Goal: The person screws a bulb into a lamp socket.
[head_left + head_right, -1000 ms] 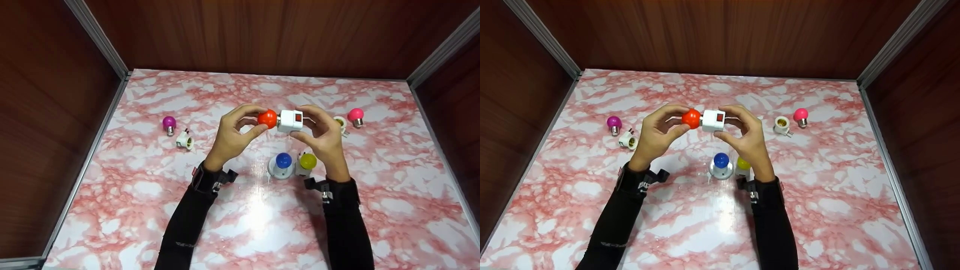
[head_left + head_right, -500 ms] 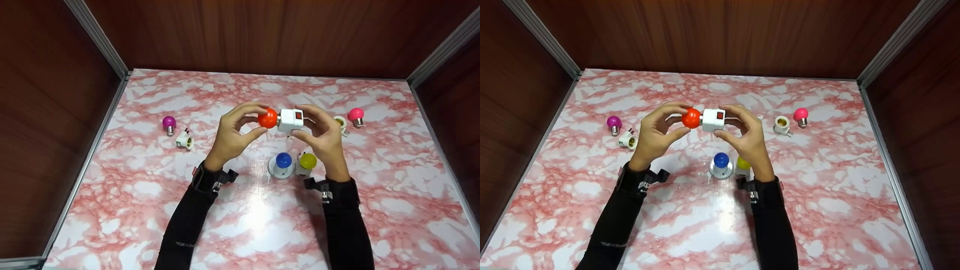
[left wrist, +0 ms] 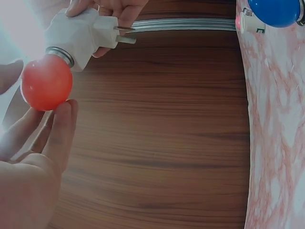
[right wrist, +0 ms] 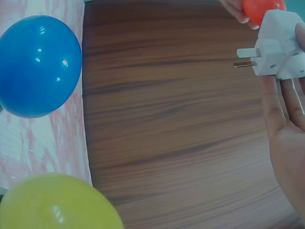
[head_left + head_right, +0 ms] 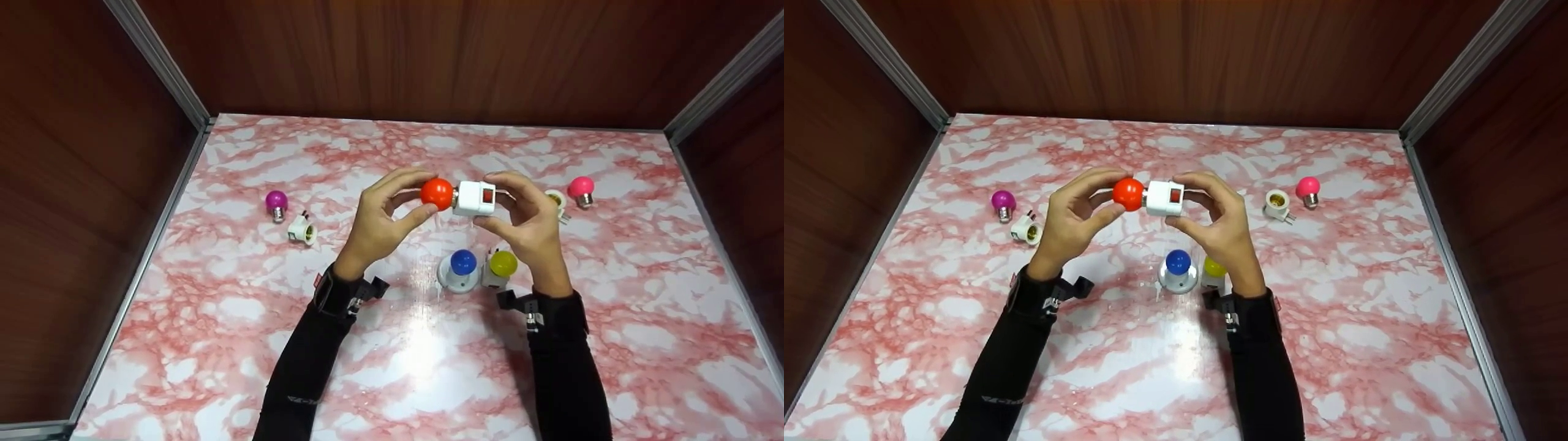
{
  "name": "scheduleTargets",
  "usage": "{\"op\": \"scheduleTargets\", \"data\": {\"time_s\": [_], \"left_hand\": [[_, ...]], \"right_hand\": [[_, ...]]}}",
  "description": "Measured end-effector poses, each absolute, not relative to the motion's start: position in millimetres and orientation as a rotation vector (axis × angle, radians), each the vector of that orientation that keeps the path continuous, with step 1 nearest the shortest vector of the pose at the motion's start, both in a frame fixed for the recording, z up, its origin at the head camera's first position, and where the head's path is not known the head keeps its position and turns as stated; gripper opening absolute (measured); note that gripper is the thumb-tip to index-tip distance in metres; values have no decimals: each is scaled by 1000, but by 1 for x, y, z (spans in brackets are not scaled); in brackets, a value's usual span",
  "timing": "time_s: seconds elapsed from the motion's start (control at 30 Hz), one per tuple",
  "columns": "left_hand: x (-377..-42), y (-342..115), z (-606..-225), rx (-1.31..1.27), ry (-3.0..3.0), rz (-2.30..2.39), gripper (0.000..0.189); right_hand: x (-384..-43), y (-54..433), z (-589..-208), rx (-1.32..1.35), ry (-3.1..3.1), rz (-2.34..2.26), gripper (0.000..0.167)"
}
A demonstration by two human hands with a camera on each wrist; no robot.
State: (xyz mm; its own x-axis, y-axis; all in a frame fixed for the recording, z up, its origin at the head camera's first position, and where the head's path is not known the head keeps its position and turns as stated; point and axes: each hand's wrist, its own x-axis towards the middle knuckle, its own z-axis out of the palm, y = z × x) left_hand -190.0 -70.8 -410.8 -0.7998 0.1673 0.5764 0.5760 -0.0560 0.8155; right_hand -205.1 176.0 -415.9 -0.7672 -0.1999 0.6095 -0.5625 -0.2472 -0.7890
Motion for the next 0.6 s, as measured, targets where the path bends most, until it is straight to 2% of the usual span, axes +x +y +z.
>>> {"op": "scheduleTargets", "data": {"time_s": [0.3,0.6], "left_hand": [[-189,-71,-412,-665,-2011,-1937,36],[-189,-71,-412,-754,-1963,-1890,39]], "right_hand": [[-208,174,-417,984,-1783,2043,53],[-207,176,-417,973,-1755,2080,54]]}}
